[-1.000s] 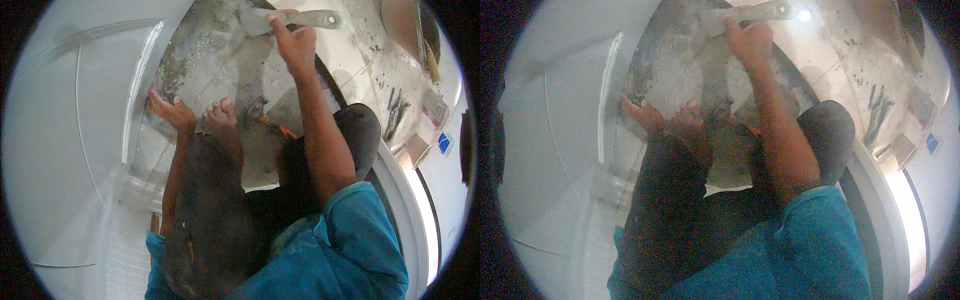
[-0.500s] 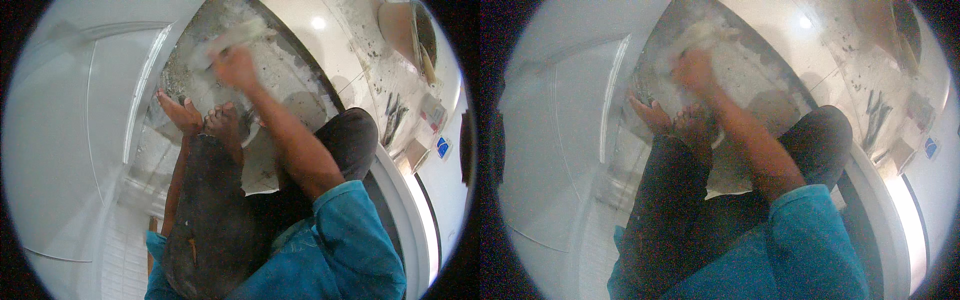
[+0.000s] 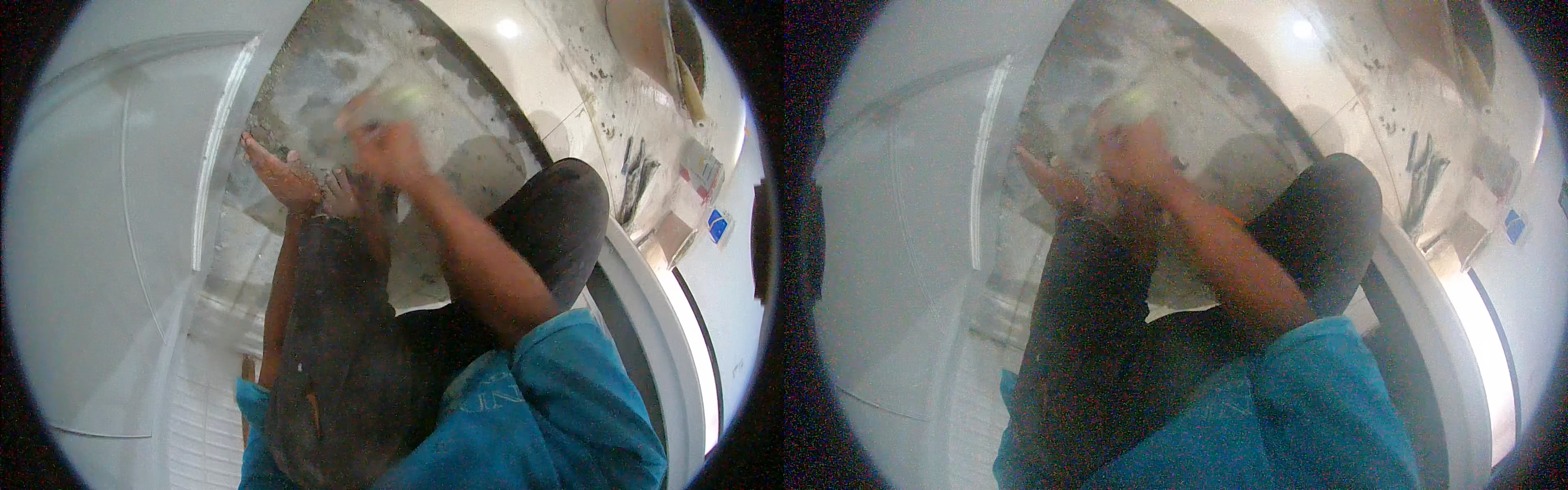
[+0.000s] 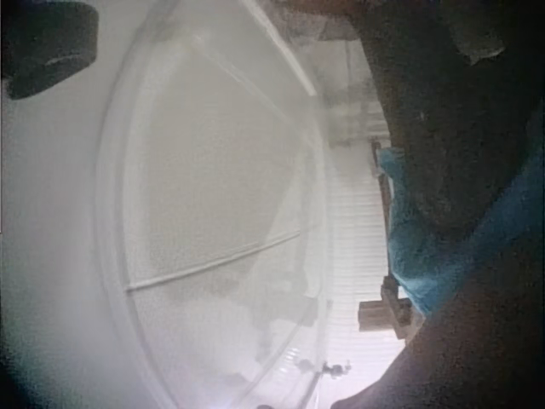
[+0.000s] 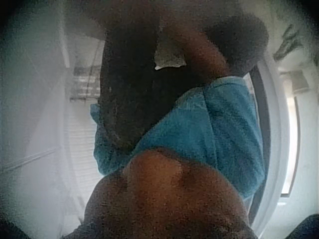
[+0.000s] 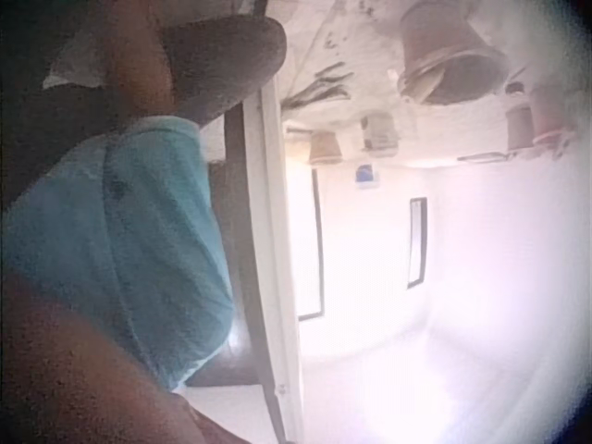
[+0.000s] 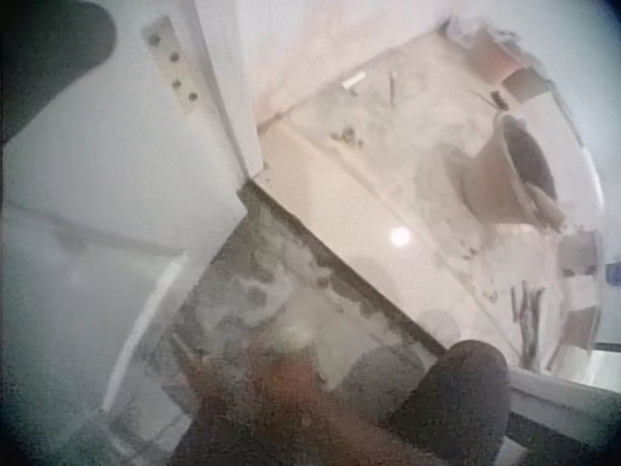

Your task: The person scoops cement from a bucket with a trowel and spreads it onto the floor surface. They repeatedly apply and smooth the cement along the floor area, occasionally wiping the surface with a cloth.

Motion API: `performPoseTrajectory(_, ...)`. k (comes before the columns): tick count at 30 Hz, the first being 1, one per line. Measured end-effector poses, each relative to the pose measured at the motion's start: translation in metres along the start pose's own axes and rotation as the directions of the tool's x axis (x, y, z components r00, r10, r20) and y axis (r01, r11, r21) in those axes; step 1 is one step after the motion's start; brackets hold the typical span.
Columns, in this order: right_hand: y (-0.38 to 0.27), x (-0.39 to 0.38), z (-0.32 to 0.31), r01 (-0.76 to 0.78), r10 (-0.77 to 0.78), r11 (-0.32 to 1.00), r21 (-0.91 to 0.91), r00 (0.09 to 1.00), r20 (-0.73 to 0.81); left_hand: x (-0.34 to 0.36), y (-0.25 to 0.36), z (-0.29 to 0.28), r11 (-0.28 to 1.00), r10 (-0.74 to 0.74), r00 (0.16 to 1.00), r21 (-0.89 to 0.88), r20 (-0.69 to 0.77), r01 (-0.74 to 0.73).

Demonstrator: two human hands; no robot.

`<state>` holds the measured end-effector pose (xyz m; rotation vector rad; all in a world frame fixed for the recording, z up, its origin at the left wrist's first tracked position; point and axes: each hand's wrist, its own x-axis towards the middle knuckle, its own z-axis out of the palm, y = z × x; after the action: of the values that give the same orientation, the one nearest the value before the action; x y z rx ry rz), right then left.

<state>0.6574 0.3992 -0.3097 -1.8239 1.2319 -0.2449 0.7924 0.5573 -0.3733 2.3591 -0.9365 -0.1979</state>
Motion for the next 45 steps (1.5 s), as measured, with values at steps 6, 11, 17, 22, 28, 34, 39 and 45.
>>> performPoseTrajectory(6,0.03,0.008,-0.021,-0.267,0.28,0.953,0.141,0.956,-0.085,0.001,0.0,-0.007,0.999,-0.043,0.998,0.032,0.044,0.042)
performPoseTrajectory(11,0.006,0.0,0.004,0.059,-0.057,0.998,0.024,0.994,-0.096,0.003,-0.002,-0.007,0.999,-0.038,0.999,-0.008,0.023,0.039)
performPoseTrajectory(17,0.004,0.032,0.023,-0.163,0.166,0.986,0.03,0.979,-0.119,-0.01,-0.001,-0.023,0.993,-0.109,0.994,-0.051,0.023,0.11)
performPoseTrajectory(22,-0.027,-0.001,0.094,0.131,-0.083,0.974,0.182,0.965,-0.25,-0.009,-0.008,-0.029,0.98,-0.125,0.99,-0.146,0.066,0.134)
performPoseTrajectory(28,-0.036,0.049,0.021,-0.025,0.118,0.967,0.255,0.926,-0.358,-0.016,-0.018,-0.032,0.969,-0.115,0.99,-0.208,0.084,0.131)
performPoseTrajectory(34,-0.036,0.01,0.092,0.067,0.005,0.96,0.273,0.967,-0.255,-0.013,-0.018,-0.031,0.937,-0.225,0.962,-0.235,0.156,0.257)
performPoseTrajectory(39,-0.012,0.025,0.073,-0.301,0.314,0.933,0.196,0.949,-0.039,-0.036,-0.042,-0.039,0.966,-0.162,0.987,-0.205,-0.001,0.158)
performPoseTrajectory(45,-0.068,0.025,0.008,0.055,0.056,0.941,0.333,0.947,-0.316,-0.052,-0.075,-0.088,0.915,-0.328,0.884,0.119,-0.334,0.385)
